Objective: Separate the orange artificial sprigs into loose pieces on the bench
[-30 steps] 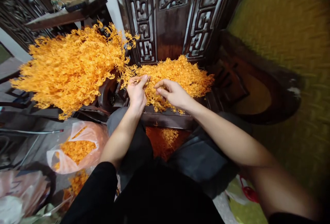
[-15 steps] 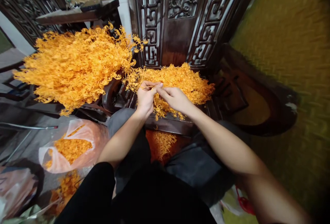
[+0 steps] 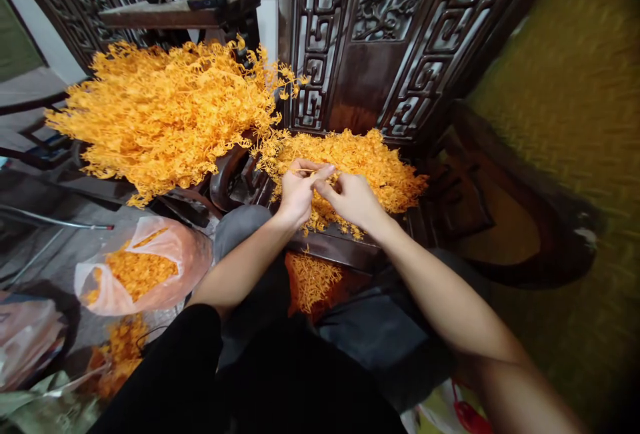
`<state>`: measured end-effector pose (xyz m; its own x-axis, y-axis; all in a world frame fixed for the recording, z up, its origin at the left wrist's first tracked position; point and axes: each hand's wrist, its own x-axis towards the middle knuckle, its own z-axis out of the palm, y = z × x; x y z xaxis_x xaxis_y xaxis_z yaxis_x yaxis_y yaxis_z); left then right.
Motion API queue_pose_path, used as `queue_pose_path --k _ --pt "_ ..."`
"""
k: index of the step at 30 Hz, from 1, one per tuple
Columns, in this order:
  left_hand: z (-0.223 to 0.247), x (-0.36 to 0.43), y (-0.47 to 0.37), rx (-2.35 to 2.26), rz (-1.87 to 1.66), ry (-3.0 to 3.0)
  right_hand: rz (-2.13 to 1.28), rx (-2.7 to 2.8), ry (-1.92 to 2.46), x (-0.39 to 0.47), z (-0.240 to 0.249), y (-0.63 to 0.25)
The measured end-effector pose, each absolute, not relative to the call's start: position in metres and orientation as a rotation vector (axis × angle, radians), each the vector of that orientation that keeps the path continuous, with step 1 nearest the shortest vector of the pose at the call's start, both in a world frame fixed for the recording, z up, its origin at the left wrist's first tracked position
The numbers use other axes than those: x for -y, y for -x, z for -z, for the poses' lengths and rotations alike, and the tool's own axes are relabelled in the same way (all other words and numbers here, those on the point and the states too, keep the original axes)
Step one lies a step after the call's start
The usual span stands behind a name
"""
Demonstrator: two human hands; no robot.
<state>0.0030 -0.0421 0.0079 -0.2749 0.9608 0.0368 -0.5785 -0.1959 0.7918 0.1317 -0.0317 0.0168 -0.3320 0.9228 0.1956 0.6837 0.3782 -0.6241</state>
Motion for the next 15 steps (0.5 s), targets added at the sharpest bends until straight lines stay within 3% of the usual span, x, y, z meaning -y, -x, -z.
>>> queue_pose_path --k 5,12,15 --pt "-0.011 0.042 -0.004 -0.797 -1.640 -0.641 -0.816 2.086 1.131 0.036 -0.021 -0.133" --pt "-0.012 0.017 0.017 -0.971 -1.754 -0.422 -1.721 2.476 0.258 0.083 -0.060 -0.140" --pt "-0.009 0.019 0.025 -0.958 -1.688 -0.508 -1.936 2.284 0.315 0.063 -0.058 -0.163"
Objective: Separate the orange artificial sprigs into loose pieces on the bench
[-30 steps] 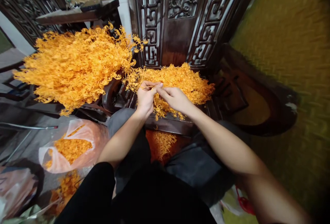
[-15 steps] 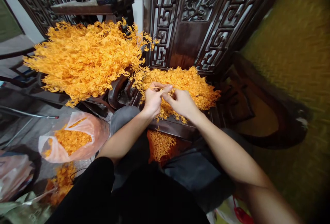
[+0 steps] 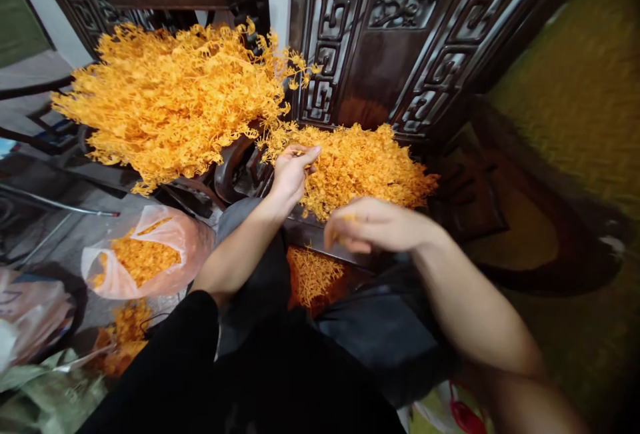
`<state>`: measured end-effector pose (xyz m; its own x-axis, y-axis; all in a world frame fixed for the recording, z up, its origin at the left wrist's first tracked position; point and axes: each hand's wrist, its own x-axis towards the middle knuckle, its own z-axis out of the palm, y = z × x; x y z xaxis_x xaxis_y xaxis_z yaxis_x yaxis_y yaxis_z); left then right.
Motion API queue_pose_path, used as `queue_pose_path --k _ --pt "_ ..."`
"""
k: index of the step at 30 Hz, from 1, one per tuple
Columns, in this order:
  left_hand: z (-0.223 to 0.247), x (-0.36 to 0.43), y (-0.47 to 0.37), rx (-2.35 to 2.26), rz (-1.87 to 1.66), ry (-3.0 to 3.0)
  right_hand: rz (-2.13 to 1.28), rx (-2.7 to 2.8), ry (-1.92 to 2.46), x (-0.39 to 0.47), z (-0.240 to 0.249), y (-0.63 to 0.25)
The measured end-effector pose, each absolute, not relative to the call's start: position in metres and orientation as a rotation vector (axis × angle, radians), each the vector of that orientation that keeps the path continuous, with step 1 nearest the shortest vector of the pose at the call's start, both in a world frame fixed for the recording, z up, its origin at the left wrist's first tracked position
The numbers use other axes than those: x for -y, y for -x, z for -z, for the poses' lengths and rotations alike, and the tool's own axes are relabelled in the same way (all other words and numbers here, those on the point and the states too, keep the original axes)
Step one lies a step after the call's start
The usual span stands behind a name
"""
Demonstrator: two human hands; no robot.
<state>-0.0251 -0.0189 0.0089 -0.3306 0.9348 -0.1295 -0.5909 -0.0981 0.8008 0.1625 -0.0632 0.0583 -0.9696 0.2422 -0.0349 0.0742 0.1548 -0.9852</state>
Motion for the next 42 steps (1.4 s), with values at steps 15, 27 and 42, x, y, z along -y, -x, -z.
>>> queue_pose_path --k 15,27,42 --pt "-0.023 0.037 0.026 -0.592 -1.423 -0.594 -0.510 1.860 1.258 -0.016 -0.005 -0.178" --pt "-0.025 0.047 0.045 -0.880 -1.193 -0.862 -1.635 1.567 0.875 0.015 -0.020 -0.162" --pt "-0.016 0.042 0.040 -0.870 -1.127 -0.885 -1.444 1.223 0.963 0.009 -0.018 -0.162"
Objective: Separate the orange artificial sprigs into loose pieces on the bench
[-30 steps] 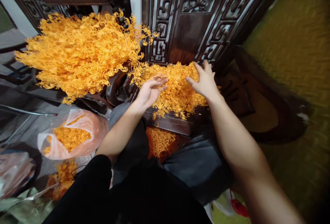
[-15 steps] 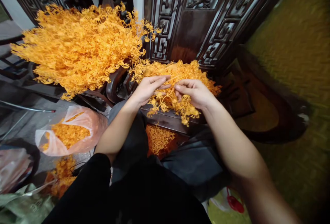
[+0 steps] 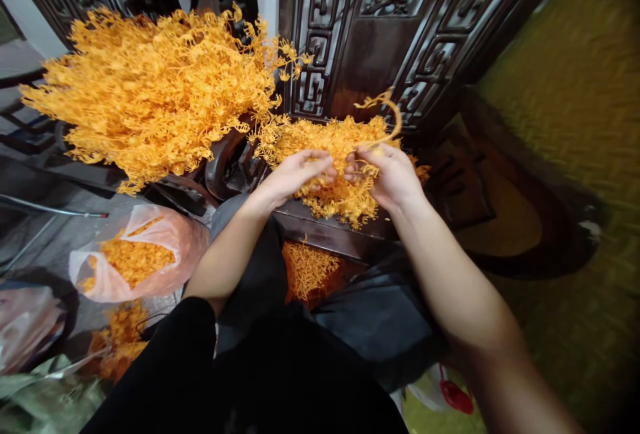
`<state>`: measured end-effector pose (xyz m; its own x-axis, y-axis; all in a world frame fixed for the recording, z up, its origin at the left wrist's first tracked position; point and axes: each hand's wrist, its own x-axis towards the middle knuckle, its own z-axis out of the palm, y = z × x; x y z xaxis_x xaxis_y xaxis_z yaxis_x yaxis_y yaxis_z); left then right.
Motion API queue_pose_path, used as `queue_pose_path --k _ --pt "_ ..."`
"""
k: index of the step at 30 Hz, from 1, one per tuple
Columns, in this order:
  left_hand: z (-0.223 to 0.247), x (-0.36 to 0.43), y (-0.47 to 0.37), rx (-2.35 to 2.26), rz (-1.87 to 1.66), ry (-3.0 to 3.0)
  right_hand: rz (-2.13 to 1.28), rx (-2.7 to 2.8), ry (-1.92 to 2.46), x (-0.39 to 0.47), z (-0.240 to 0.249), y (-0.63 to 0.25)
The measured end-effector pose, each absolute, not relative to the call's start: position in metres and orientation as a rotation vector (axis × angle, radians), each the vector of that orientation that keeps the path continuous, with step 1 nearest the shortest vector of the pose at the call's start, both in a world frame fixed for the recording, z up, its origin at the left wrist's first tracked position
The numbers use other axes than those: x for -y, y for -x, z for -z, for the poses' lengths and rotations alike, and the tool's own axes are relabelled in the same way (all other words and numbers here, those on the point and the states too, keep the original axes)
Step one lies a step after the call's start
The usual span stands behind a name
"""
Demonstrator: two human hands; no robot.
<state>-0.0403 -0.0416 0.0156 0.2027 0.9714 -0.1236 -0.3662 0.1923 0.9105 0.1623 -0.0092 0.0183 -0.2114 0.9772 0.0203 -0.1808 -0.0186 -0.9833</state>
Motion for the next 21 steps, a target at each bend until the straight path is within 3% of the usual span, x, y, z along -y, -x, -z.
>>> queue_pose_path --k 6,9,15,21 --pt "-0.018 0.038 0.043 -1.107 -1.702 -0.803 -1.124 1.239 0.827 0.005 -0.016 -0.164" --pt "-0.024 0.051 0.036 -1.107 -1.659 -0.891 -0.925 1.418 0.809 0.007 -0.015 -0.163" --pt "-0.019 0.064 0.010 -0.866 -1.158 -1.113 -0.726 1.721 0.759 0.016 -0.013 -0.159" --pt "0.000 0.051 -0.009 -0.737 -1.453 -0.951 -0.568 2.006 0.710 0.033 -0.005 -0.142"
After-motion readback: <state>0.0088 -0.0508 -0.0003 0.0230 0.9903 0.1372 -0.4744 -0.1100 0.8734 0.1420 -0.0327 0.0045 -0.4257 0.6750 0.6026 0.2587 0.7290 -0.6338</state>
